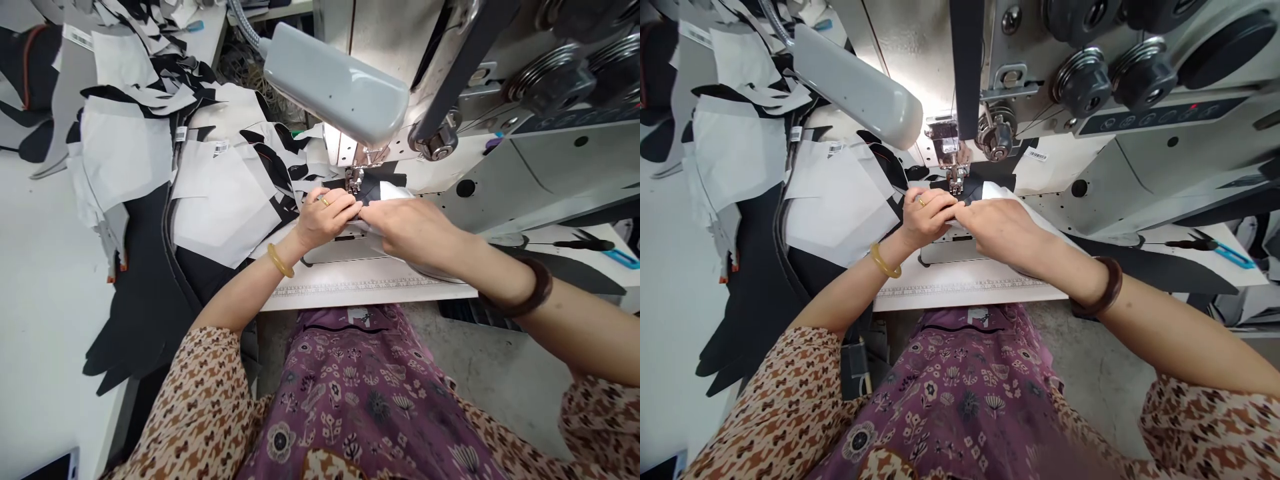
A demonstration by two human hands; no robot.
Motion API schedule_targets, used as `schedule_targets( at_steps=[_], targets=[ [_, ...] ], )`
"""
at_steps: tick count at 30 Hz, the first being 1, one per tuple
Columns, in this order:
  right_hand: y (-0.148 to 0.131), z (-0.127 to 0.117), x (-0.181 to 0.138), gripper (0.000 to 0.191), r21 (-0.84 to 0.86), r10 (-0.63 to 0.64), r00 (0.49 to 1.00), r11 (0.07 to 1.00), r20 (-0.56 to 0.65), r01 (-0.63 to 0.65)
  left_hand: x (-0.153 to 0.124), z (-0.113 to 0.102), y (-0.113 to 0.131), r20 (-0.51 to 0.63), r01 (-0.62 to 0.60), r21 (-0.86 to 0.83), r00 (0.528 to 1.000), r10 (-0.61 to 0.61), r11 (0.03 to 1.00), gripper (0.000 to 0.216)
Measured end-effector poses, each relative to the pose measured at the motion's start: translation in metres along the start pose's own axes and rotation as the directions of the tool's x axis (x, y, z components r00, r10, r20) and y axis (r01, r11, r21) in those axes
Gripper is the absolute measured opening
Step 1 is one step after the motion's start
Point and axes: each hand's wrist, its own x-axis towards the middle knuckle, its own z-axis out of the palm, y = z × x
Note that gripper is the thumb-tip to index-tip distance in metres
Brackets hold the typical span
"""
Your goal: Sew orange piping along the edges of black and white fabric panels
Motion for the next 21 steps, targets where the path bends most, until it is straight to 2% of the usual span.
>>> schedule_targets(
  at_steps=[3, 6, 8, 10, 12, 15, 21],
  targets=[
    [-0.004, 0.006, -0.001, 0.02, -0.028, -0.025, 1.0, 0.999, -0.013, 0.024, -0.004, 0.0, -0.003, -0.024, -0.078, -0.001, 0.997, 0.078, 0.997, 0.026],
    [-0.004, 0.004, -0.001, 0.022, -0.038, -0.028, 0.999, 0.999, 0.022, 0.029, 0.0, -0.004, -0.008, 0.018, -0.194, 0.069, 0.981, 0.193, 0.979, 0.026],
    [-0.001, 0.0, 0.0, 0.023, -0.036, -0.026, 0.999, 0.999, 0.03, 0.027, 0.003, -0.004, -0.009, 0.0, -0.237, 0.116, 0.971, 0.239, 0.965, 0.024],
    [0.001, -0.003, 0.001, 0.024, -0.036, -0.015, 1.0, 0.999, 0.009, 0.016, 0.003, -0.001, -0.006, -0.018, -0.194, 0.086, 0.98, 0.196, 0.977, 0.024],
    [0.002, -0.004, 0.001, 0.025, -0.04, -0.008, 1.0, 0.999, 0.005, 0.009, -0.001, 0.006, -0.001, 0.007, -0.077, -0.01, 0.997, 0.077, 0.997, 0.028],
    [0.001, -0.003, 0.001, 0.027, -0.071, -0.012, 0.999, 0.997, 0.035, 0.014, -0.01, 0.017, 0.003, 0.057, 0.073, -0.131, 0.996, -0.066, 0.989, 0.029],
    [-0.003, 0.001, 0.007, 0.029, -0.143, -0.007, 1.0, 0.99, 0.007, 0.008, -0.012, 0.018, -0.004, 0.02, 0.03, -0.126, 0.999, -0.027, 0.992, 0.023]
  ],
)
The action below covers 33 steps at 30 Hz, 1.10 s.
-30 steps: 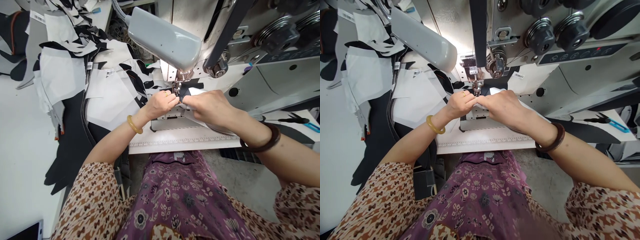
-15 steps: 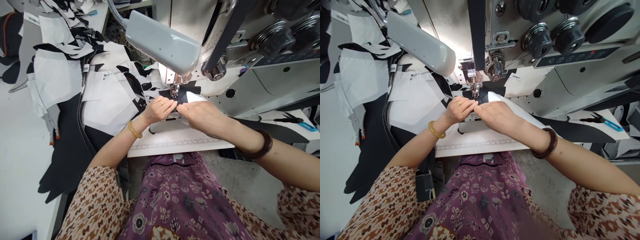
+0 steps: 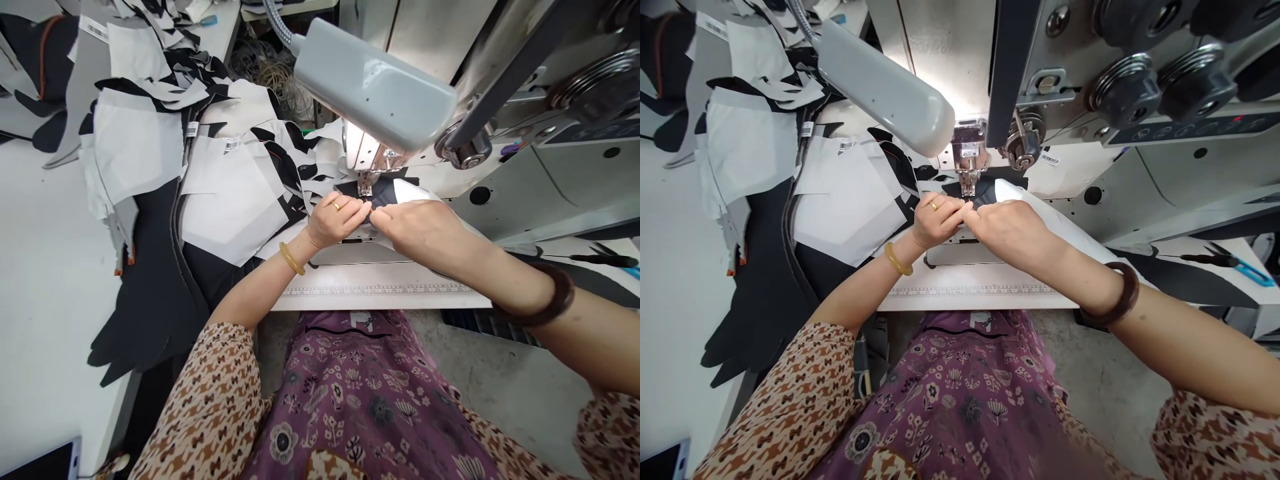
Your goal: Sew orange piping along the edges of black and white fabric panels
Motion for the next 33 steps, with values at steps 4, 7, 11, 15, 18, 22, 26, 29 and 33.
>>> schedule_targets(
  at_steps=[4, 7, 11, 15, 18, 22, 26, 29, 33],
  targets=[
    [-0.003, 0.005, 0.002, 0.028, -0.011, -0.007, 0.999, 1.0, -0.037, 0.007, 0.005, -0.009, -0.003, 0.074, 0.003, 0.057, 0.997, -0.007, 0.998, 0.023],
    [-0.006, 0.011, 0.002, 0.028, -0.025, -0.011, 0.997, 1.0, -0.075, 0.009, 0.005, -0.014, -0.001, 0.016, -0.053, 0.118, 0.999, 0.051, 0.992, 0.022],
    [-0.015, 0.024, 0.004, 0.032, -0.059, -0.014, 0.986, 0.998, -0.164, 0.004, 0.006, -0.018, 0.002, -0.155, -0.101, 0.167, 0.98, 0.127, 0.981, 0.015],
    [-0.024, 0.033, -0.002, 0.031, -0.059, -0.009, 0.966, 0.998, -0.26, -0.007, 0.012, -0.021, 0.002, -0.084, -0.123, 0.047, 0.988, 0.126, 0.991, 0.025],
    [-0.022, 0.03, -0.023, 0.025, 0.033, 0.101, 0.977, 0.995, -0.185, -0.097, 0.016, -0.025, 0.001, -0.037, -0.221, 0.075, 0.974, 0.224, 0.972, 0.029],
    [-0.008, 0.037, -0.054, 0.033, 0.152, 0.284, 0.945, 0.939, 0.163, -0.309, 0.022, -0.027, 0.002, -0.048, -0.255, 0.104, 0.964, 0.261, 0.961, 0.029],
    [-0.006, 0.079, -0.055, 0.033, 0.469, 0.182, 0.955, 0.839, 0.236, -0.276, 0.025, -0.027, 0.005, -0.074, -0.278, 0.192, 0.952, 0.296, 0.941, 0.028],
    [-0.014, 0.11, -0.044, 0.025, 0.652, 0.219, 0.97, 0.721, 0.106, -0.234, 0.024, -0.026, 0.007, -0.085, -0.285, 0.205, 0.948, 0.307, 0.936, 0.017],
    [-0.016, 0.109, -0.04, 0.014, 0.705, 0.349, 0.937, 0.655, 0.038, -0.272, 0.02, -0.025, 0.006, 0.061, -0.187, 0.097, 0.981, 0.182, 0.978, 0.017]
  ],
)
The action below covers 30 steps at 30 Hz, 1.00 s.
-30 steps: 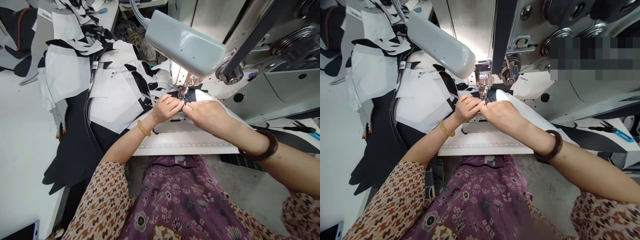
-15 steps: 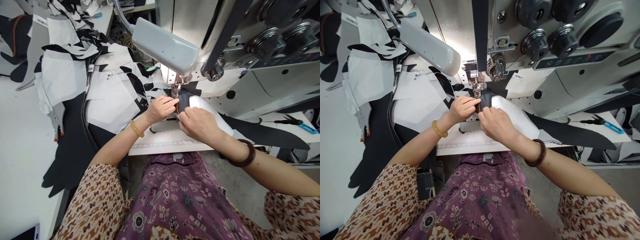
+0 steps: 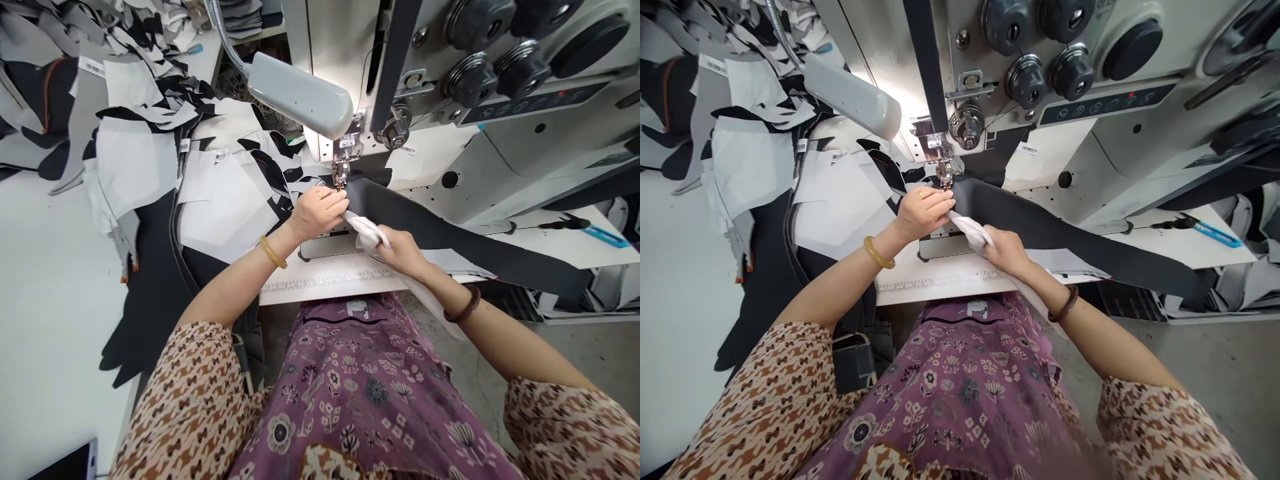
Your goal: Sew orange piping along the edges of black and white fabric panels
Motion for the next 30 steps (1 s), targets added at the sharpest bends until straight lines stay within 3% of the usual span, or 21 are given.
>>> schedule_targets(
  at_steps=[4, 8, 11, 13, 15, 17, 20, 22, 26, 30],
  targets=[
    [-0.023, -0.037, -0.009, 0.016, -0.045, 0.022, 1.0, 0.999, 0.012, -0.021, -0.002, 0.001, -0.002, 0.037, 0.036, -0.044, 0.999, -0.034, 0.998, 0.02],
    [-0.047, -0.068, -0.013, 0.045, -0.381, 0.084, 0.986, 0.924, 0.144, -0.023, -0.002, 0.002, -0.007, 0.045, -0.023, -0.063, 0.999, 0.026, 0.998, 0.023],
    [-0.057, -0.085, -0.012, 0.028, -0.567, 0.095, 0.984, 0.824, 0.152, 0.008, -0.001, 0.002, -0.011, 0.064, -0.038, -0.077, 0.997, 0.043, 0.996, 0.024],
    [-0.061, -0.095, -0.008, 0.018, -0.597, 0.024, 0.996, 0.802, 0.087, 0.033, 0.0, 0.001, -0.012, 0.067, -0.036, -0.054, 0.997, 0.04, 0.998, 0.025],
    [-0.067, -0.103, -0.002, 0.014, -0.584, -0.155, 0.988, 0.8, 0.022, 0.139, 0.001, 0.001, -0.011, 0.052, -0.028, -0.043, 0.998, 0.03, 0.999, 0.026],
    [-0.074, -0.104, 0.003, 0.015, -0.563, -0.285, 0.958, 0.786, 0.036, 0.255, 0.001, 0.001, -0.011, -0.013, -0.041, -0.034, 0.999, 0.041, 0.999, 0.024],
    [-0.085, -0.092, 0.006, 0.016, -0.576, -0.282, 0.946, 0.753, 0.158, 0.32, 0.001, -0.001, -0.013, -0.11, -0.11, 0.013, 0.988, 0.111, 0.994, 0.017],
    [-0.088, -0.079, 0.004, 0.018, -0.595, -0.314, 0.928, 0.713, 0.203, 0.371, 0.001, -0.003, -0.016, -0.107, -0.179, 0.042, 0.977, 0.183, 0.983, 0.016],
    [-0.075, -0.061, -0.003, 0.024, -0.596, -0.439, 0.879, 0.661, 0.185, 0.455, 0.002, -0.008, -0.018, -0.088, -0.26, 0.089, 0.959, 0.268, 0.961, 0.018],
    [-0.06, -0.064, -0.003, 0.021, -0.591, -0.469, 0.872, 0.666, 0.142, 0.454, -0.001, -0.007, -0.008, -0.177, -0.193, 0.174, 0.958, 0.224, 0.966, 0.012]
  ],
)
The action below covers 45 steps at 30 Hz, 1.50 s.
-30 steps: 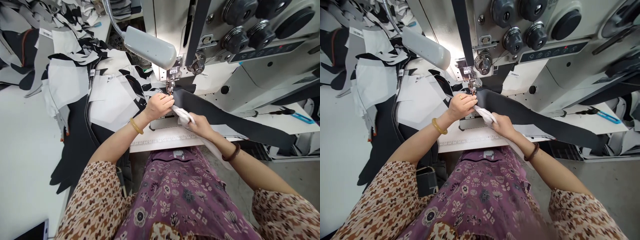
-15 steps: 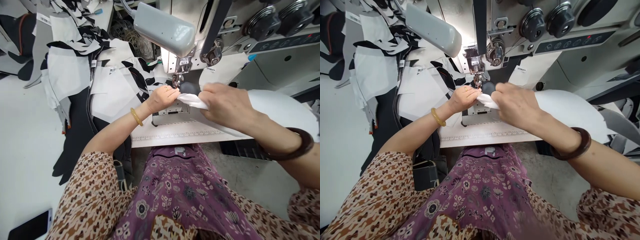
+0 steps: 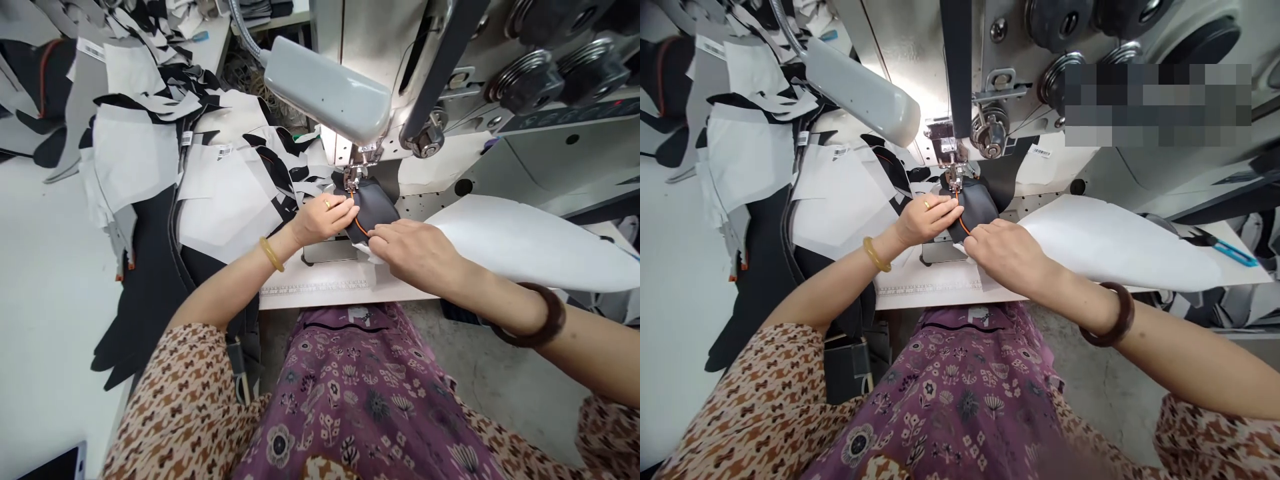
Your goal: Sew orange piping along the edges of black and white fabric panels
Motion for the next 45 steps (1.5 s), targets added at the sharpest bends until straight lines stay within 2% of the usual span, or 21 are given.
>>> schedule_targets(
  at_steps=[3, 6, 10, 12, 17, 21, 25, 27, 31, 34, 36, 38, 41, 45],
  targets=[
    [0.007, -0.004, 0.001, 0.019, 0.01, 0.03, 0.998, 0.999, 0.046, -0.03, -0.003, 0.004, 0.012, -0.045, 0.11, 0.043, 0.993, -0.108, 0.993, 0.011],
    [0.012, -0.011, 0.005, 0.018, 0.017, 0.071, 0.987, 0.997, 0.142, -0.074, -0.008, 0.011, 0.019, -0.078, 0.198, -0.004, 0.977, -0.198, 0.98, 0.015],
    [0.017, -0.022, 0.015, 0.017, 0.001, 0.167, 0.95, 0.985, 0.264, -0.174, -0.013, 0.02, 0.016, -0.016, 0.32, -0.047, 0.947, -0.321, 0.946, 0.02],
    [0.019, -0.027, 0.021, 0.017, -0.006, 0.196, 0.938, 0.979, 0.286, -0.203, -0.014, 0.023, 0.012, 0.013, 0.333, -0.048, 0.943, -0.333, 0.942, 0.024],
    [0.026, -0.038, 0.031, 0.015, 0.005, 0.254, 0.928, 0.964, 0.272, -0.265, -0.011, 0.024, 0.004, 0.151, 0.367, -0.148, 0.926, -0.346, 0.918, 0.031],
    [0.035, -0.047, 0.038, 0.013, 0.056, 0.284, 0.942, 0.953, 0.176, -0.298, -0.005, 0.023, -0.002, 0.223, 0.361, -0.131, 0.918, -0.327, 0.923, 0.032],
    [0.029, -0.047, 0.039, 0.006, 0.023, 0.25, 0.96, 0.967, 0.129, -0.255, -0.003, 0.02, -0.008, 0.274, 0.33, -0.16, 0.92, -0.279, 0.93, 0.036],
    [0.017, -0.038, 0.034, 0.009, -0.008, 0.169, 0.976, 0.985, 0.135, -0.17, -0.003, 0.017, -0.008, 0.29, 0.331, -0.216, 0.92, -0.264, 0.919, 0.034],
    [0.0, -0.014, 0.018, 0.022, -0.065, -0.017, 0.999, 0.998, 0.047, 0.02, -0.007, 0.009, 0.002, 0.253, 0.237, -0.244, 0.952, -0.174, 0.94, 0.026],
    [0.003, -0.006, 0.013, 0.022, -0.064, -0.006, 1.0, 0.998, 0.007, 0.006, -0.009, 0.01, 0.015, 0.106, 0.213, -0.137, 0.974, -0.199, 0.967, 0.021],
    [0.008, -0.009, 0.015, 0.022, -0.041, 0.011, 1.0, 0.999, 0.019, -0.01, -0.009, 0.013, 0.022, 0.002, 0.25, -0.091, 0.968, -0.251, 0.964, 0.017],
    [0.012, -0.013, 0.019, 0.022, -0.027, 0.034, 0.998, 0.999, 0.047, -0.033, -0.01, 0.018, 0.026, -0.036, 0.31, -0.092, 0.949, -0.314, 0.946, 0.017],
    [0.014, -0.018, 0.025, 0.022, -0.032, 0.082, 0.991, 0.996, 0.104, -0.079, -0.013, 0.023, 0.024, -0.017, 0.402, -0.153, 0.912, -0.409, 0.903, 0.022],
    [0.013, -0.017, 0.03, 0.023, -0.034, 0.124, 0.986, 0.992, 0.115, -0.121, -0.015, 0.024, 0.02, 0.088, 0.487, -0.204, 0.873, -0.48, 0.849, 0.03]
  ],
)
